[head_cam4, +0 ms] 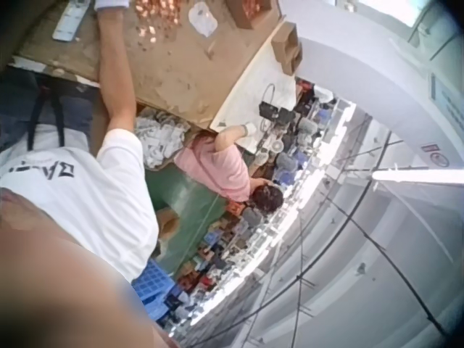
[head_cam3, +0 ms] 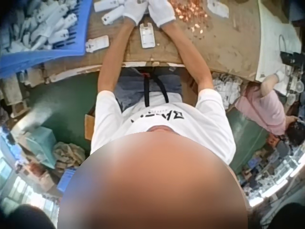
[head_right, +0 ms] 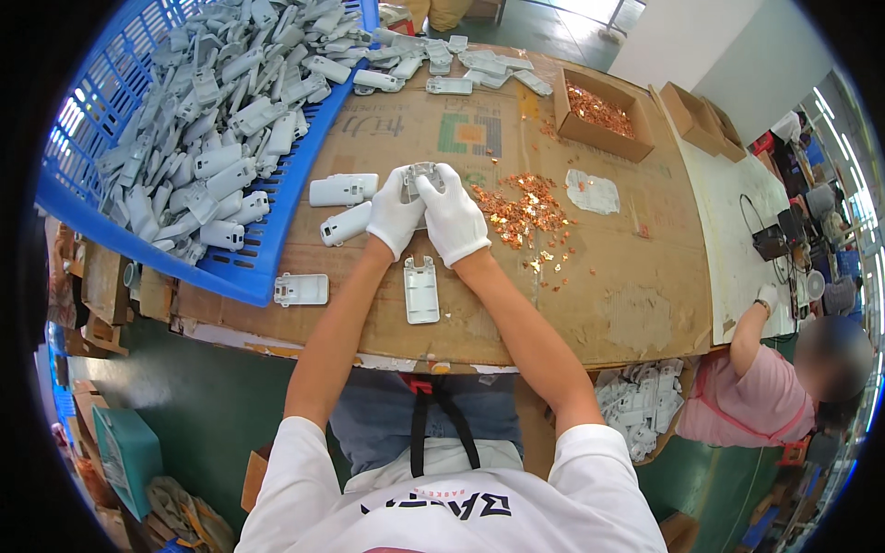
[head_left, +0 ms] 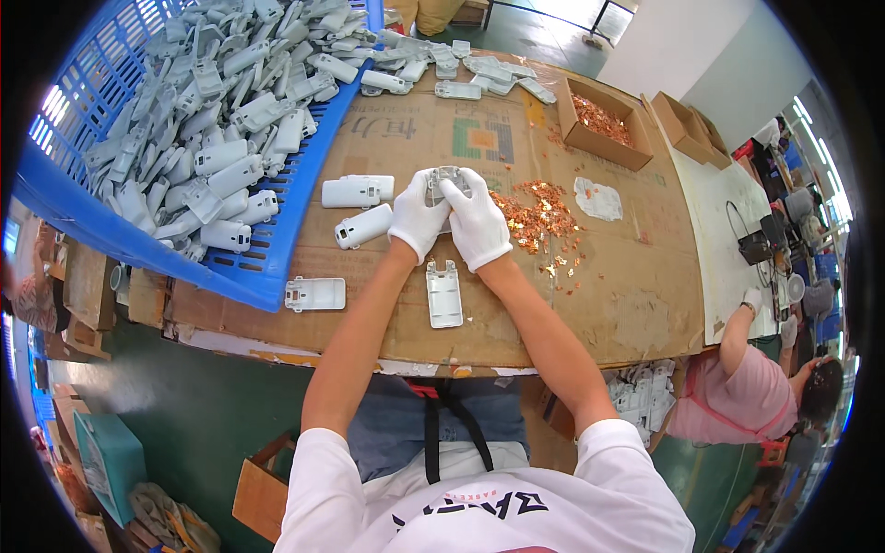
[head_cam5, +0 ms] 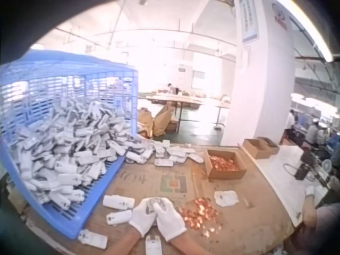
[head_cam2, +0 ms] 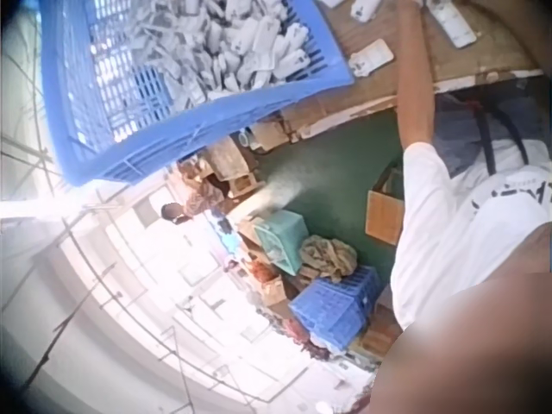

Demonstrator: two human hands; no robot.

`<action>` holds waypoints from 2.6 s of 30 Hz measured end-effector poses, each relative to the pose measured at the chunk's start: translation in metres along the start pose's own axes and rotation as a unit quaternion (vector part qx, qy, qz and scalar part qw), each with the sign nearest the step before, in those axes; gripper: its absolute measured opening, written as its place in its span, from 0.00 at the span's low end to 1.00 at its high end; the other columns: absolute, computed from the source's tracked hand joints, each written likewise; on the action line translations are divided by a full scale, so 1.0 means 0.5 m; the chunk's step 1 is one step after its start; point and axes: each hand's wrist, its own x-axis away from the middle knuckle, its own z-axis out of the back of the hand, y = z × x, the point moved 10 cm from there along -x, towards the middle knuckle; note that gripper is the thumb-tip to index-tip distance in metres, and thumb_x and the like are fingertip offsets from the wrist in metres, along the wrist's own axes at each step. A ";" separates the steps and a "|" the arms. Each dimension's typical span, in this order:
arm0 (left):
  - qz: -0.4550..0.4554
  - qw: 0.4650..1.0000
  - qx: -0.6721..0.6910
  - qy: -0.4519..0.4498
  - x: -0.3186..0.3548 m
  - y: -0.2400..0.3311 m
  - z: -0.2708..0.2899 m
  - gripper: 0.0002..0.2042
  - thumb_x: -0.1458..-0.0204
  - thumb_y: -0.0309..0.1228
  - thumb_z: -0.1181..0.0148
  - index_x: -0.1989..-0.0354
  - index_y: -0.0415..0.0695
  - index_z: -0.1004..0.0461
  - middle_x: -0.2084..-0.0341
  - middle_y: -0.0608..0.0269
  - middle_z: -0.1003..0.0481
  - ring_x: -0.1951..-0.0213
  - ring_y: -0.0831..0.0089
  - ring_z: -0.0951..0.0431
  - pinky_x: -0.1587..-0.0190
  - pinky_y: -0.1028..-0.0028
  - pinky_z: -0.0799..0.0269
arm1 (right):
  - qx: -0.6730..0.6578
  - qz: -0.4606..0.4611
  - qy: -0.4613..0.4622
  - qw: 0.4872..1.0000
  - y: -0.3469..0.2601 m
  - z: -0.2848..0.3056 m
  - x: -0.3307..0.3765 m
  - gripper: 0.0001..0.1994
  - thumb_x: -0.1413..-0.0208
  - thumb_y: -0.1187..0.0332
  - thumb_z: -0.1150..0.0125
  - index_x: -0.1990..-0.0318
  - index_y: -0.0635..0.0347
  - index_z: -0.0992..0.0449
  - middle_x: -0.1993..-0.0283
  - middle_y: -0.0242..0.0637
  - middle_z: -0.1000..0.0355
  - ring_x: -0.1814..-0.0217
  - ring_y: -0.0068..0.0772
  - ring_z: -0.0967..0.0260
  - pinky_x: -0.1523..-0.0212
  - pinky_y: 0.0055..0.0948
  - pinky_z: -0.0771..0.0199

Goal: The person puts on gloves, picks up plastic casings and small metal pieces from the workbench, and inserts the metal pieces into the casings by hand before placing them on the table.

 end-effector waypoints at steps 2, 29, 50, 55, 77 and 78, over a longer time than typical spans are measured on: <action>0.002 1.000 -0.013 0.006 0.001 0.002 0.004 0.20 0.51 0.31 0.36 0.50 0.43 0.30 0.61 0.50 0.21 0.58 0.58 0.20 0.57 0.67 0.25 | 0.024 0.013 -0.005 1.000 -0.005 -0.004 0.002 0.21 0.54 0.78 0.44 0.50 0.50 0.25 0.42 0.42 0.35 0.57 0.49 0.26 0.61 0.41 0.22; 0.016 1.000 0.009 0.021 -0.005 -0.013 0.000 0.15 0.48 0.27 0.39 0.51 0.39 0.28 0.60 0.53 0.21 0.57 0.68 0.20 0.55 0.71 0.26 | 0.063 0.048 0.008 0.997 -0.011 -0.020 0.004 0.14 0.48 0.71 0.45 0.53 0.52 0.26 0.42 0.49 0.34 0.58 0.44 0.24 0.65 0.38 0.21; 0.048 0.997 0.056 -0.002 -0.014 -0.060 -0.009 0.14 0.47 0.24 0.43 0.51 0.38 0.29 0.59 0.60 0.24 0.58 0.74 0.24 0.54 0.74 0.28 | 0.031 0.058 0.026 0.997 -0.008 -0.042 0.007 0.15 0.48 0.70 0.45 0.52 0.59 0.28 0.43 0.56 0.36 0.61 0.47 0.25 0.64 0.38 0.21; 0.030 0.998 0.055 -0.008 -0.018 -0.064 -0.011 0.15 0.47 0.23 0.43 0.50 0.38 0.30 0.59 0.60 0.24 0.58 0.75 0.24 0.54 0.74 0.28 | 0.018 0.047 0.003 0.999 -0.004 -0.058 0.004 0.15 0.47 0.70 0.46 0.52 0.60 0.28 0.44 0.56 0.36 0.57 0.48 0.26 0.62 0.40 0.21; 0.017 0.998 0.059 0.012 -0.014 -0.071 -0.007 0.16 0.48 0.21 0.44 0.49 0.37 0.30 0.57 0.59 0.24 0.56 0.72 0.25 0.52 0.74 0.29 | -0.021 0.005 0.003 1.000 0.005 -0.055 0.001 0.11 0.48 0.71 0.45 0.57 0.60 0.28 0.45 0.57 0.35 0.55 0.50 0.26 0.59 0.39 0.22; 0.016 0.998 0.055 0.000 -0.014 -0.067 -0.012 0.16 0.47 0.21 0.44 0.49 0.37 0.30 0.57 0.59 0.24 0.56 0.72 0.25 0.53 0.74 0.29 | -0.014 0.010 0.011 1.000 0.006 -0.052 0.004 0.11 0.48 0.71 0.45 0.57 0.60 0.28 0.45 0.56 0.35 0.55 0.50 0.26 0.60 0.40 0.21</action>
